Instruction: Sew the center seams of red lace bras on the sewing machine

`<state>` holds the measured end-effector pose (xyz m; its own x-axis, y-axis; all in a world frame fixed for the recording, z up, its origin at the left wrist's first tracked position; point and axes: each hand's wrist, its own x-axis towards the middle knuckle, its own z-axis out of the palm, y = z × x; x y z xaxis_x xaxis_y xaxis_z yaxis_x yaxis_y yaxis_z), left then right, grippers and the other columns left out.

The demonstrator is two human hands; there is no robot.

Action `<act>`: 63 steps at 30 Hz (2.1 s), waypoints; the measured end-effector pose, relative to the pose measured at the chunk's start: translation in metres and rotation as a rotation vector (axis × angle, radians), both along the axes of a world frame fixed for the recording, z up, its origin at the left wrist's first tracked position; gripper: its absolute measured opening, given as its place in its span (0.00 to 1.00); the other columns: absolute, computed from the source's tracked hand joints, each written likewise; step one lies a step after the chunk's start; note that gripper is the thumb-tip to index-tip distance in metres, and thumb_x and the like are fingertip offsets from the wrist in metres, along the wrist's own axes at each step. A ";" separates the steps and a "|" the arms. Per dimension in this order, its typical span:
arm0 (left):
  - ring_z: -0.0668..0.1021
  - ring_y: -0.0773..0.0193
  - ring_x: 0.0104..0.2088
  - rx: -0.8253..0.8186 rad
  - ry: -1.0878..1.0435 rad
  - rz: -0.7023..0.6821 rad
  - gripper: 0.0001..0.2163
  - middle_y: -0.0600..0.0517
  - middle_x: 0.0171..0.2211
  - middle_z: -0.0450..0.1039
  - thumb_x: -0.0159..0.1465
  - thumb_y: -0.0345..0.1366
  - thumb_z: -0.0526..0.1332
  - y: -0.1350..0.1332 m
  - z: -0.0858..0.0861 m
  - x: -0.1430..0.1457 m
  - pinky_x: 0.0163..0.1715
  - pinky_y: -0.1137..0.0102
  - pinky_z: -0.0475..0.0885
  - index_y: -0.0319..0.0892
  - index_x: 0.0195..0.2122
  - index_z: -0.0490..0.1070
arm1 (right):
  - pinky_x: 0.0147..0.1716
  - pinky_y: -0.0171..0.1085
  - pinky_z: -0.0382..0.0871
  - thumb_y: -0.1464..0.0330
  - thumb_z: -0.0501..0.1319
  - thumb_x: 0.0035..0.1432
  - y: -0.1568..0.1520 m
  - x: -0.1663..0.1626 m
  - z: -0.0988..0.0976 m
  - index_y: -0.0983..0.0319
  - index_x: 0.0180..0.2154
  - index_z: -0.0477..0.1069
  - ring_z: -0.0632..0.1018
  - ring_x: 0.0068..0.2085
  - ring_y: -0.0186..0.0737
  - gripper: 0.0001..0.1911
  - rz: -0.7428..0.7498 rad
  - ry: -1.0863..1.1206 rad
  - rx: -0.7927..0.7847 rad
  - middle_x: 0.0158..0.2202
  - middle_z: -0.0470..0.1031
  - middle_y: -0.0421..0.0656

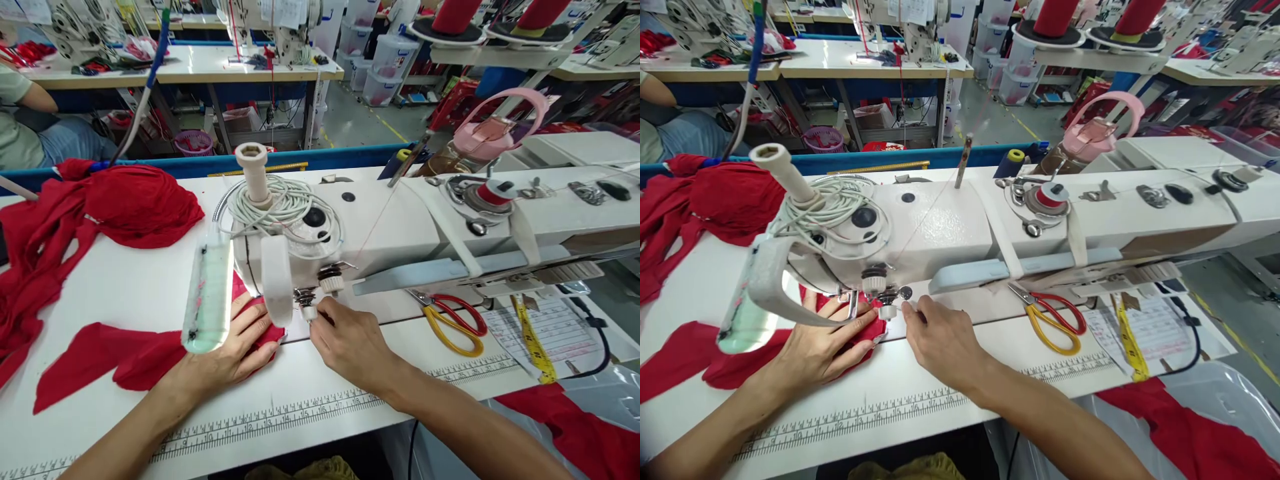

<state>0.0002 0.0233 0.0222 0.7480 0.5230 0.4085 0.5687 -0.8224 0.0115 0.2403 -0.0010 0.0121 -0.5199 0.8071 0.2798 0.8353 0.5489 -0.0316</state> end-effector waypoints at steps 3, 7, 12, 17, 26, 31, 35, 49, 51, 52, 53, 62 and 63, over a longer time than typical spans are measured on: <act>0.80 0.50 0.45 0.027 0.019 -0.006 0.14 0.43 0.44 0.81 0.69 0.38 0.56 0.002 -0.006 -0.004 0.50 0.53 0.73 0.37 0.46 0.78 | 0.18 0.37 0.50 0.72 0.51 0.67 0.000 0.001 0.000 0.61 0.53 0.70 0.69 0.24 0.34 0.16 -0.003 -0.004 -0.016 0.32 0.72 0.41; 0.78 0.45 0.51 0.039 0.031 0.010 0.15 0.43 0.47 0.80 0.66 0.40 0.60 0.003 -0.013 -0.011 0.49 0.51 0.74 0.37 0.48 0.77 | 0.19 0.36 0.53 0.72 0.51 0.67 -0.002 -0.002 -0.001 0.63 0.53 0.69 0.72 0.28 0.36 0.16 0.056 -0.036 -0.056 0.33 0.71 0.42; 0.79 0.47 0.48 0.001 -0.012 -0.010 0.13 0.42 0.46 0.80 0.67 0.37 0.59 0.002 -0.009 -0.008 0.48 0.51 0.75 0.37 0.47 0.77 | 0.21 0.35 0.59 0.73 0.51 0.68 -0.004 -0.004 -0.001 0.63 0.52 0.68 0.73 0.31 0.36 0.15 0.071 -0.051 -0.034 0.34 0.71 0.43; 0.80 0.52 0.44 -0.042 -0.068 -0.030 0.12 0.40 0.44 0.80 0.70 0.35 0.55 0.002 -0.002 -0.001 0.49 0.54 0.75 0.35 0.42 0.77 | 0.22 0.35 0.60 0.74 0.50 0.67 -0.002 -0.003 -0.004 0.63 0.55 0.67 0.73 0.31 0.36 0.17 0.043 -0.070 -0.028 0.35 0.71 0.43; 0.80 0.48 0.46 0.033 -0.015 -0.023 0.13 0.41 0.45 0.81 0.67 0.37 0.59 0.004 -0.008 -0.007 0.49 0.52 0.74 0.36 0.46 0.77 | 0.19 0.34 0.55 0.75 0.52 0.64 0.001 -0.001 -0.001 0.64 0.53 0.68 0.70 0.27 0.35 0.17 0.033 -0.085 0.025 0.34 0.70 0.43; 0.80 0.48 0.47 -0.009 -0.013 0.039 0.15 0.42 0.44 0.81 0.68 0.39 0.58 -0.004 -0.013 -0.009 0.50 0.50 0.73 0.39 0.50 0.77 | 0.21 0.34 0.57 0.74 0.53 0.66 0.001 -0.004 -0.003 0.63 0.51 0.70 0.70 0.28 0.34 0.14 0.044 -0.019 0.145 0.32 0.70 0.42; 0.79 0.47 0.47 -0.029 0.013 0.113 0.17 0.41 0.46 0.80 0.67 0.42 0.60 -0.008 -0.016 -0.011 0.50 0.51 0.72 0.39 0.53 0.76 | 0.19 0.34 0.55 0.76 0.53 0.64 0.001 -0.006 -0.005 0.65 0.49 0.71 0.69 0.26 0.35 0.14 0.068 -0.062 0.174 0.33 0.70 0.43; 0.77 0.45 0.51 -0.078 0.032 0.165 0.20 0.41 0.48 0.79 0.69 0.43 0.57 -0.017 -0.015 -0.009 0.49 0.50 0.72 0.37 0.56 0.73 | 0.21 0.34 0.57 0.78 0.59 0.59 -0.002 -0.008 -0.002 0.64 0.42 0.72 0.70 0.28 0.39 0.09 0.114 -0.174 0.106 0.27 0.69 0.42; 0.76 0.44 0.53 -0.088 0.021 0.163 0.21 0.41 0.48 0.79 0.69 0.45 0.57 -0.018 -0.017 -0.012 0.53 0.47 0.69 0.37 0.57 0.72 | 0.21 0.34 0.58 0.80 0.59 0.58 -0.002 -0.009 0.002 0.64 0.40 0.71 0.71 0.29 0.39 0.09 0.137 -0.215 0.057 0.26 0.70 0.42; 0.75 0.43 0.54 -0.099 0.014 0.157 0.21 0.42 0.48 0.79 0.69 0.45 0.57 -0.018 -0.018 -0.014 0.55 0.45 0.67 0.38 0.58 0.72 | 0.21 0.34 0.59 0.80 0.59 0.58 -0.002 -0.009 0.004 0.64 0.39 0.71 0.71 0.29 0.40 0.09 0.142 -0.232 0.032 0.26 0.70 0.43; 0.75 0.43 0.55 -0.113 0.005 0.152 0.21 0.42 0.48 0.79 0.68 0.45 0.58 -0.017 -0.019 -0.015 0.57 0.43 0.66 0.39 0.58 0.72 | 0.21 0.34 0.59 0.81 0.59 0.58 -0.001 -0.010 0.006 0.64 0.38 0.71 0.72 0.29 0.40 0.08 0.143 -0.248 0.011 0.26 0.70 0.43; 0.79 0.45 0.49 -0.101 -0.065 0.098 0.19 0.42 0.50 0.79 0.67 0.41 0.60 -0.012 -0.027 -0.018 0.56 0.37 0.65 0.40 0.57 0.73 | 0.20 0.34 0.62 0.82 0.58 0.56 -0.003 -0.014 0.012 0.65 0.36 0.71 0.72 0.29 0.41 0.09 0.168 -0.282 0.142 0.27 0.72 0.45; 0.79 0.45 0.48 -0.099 -0.062 0.095 0.19 0.43 0.51 0.79 0.67 0.40 0.60 -0.011 -0.027 -0.019 0.56 0.38 0.66 0.40 0.58 0.72 | 0.20 0.34 0.62 0.81 0.58 0.56 -0.003 -0.014 0.012 0.66 0.36 0.72 0.72 0.29 0.40 0.09 0.162 -0.279 0.168 0.28 0.72 0.45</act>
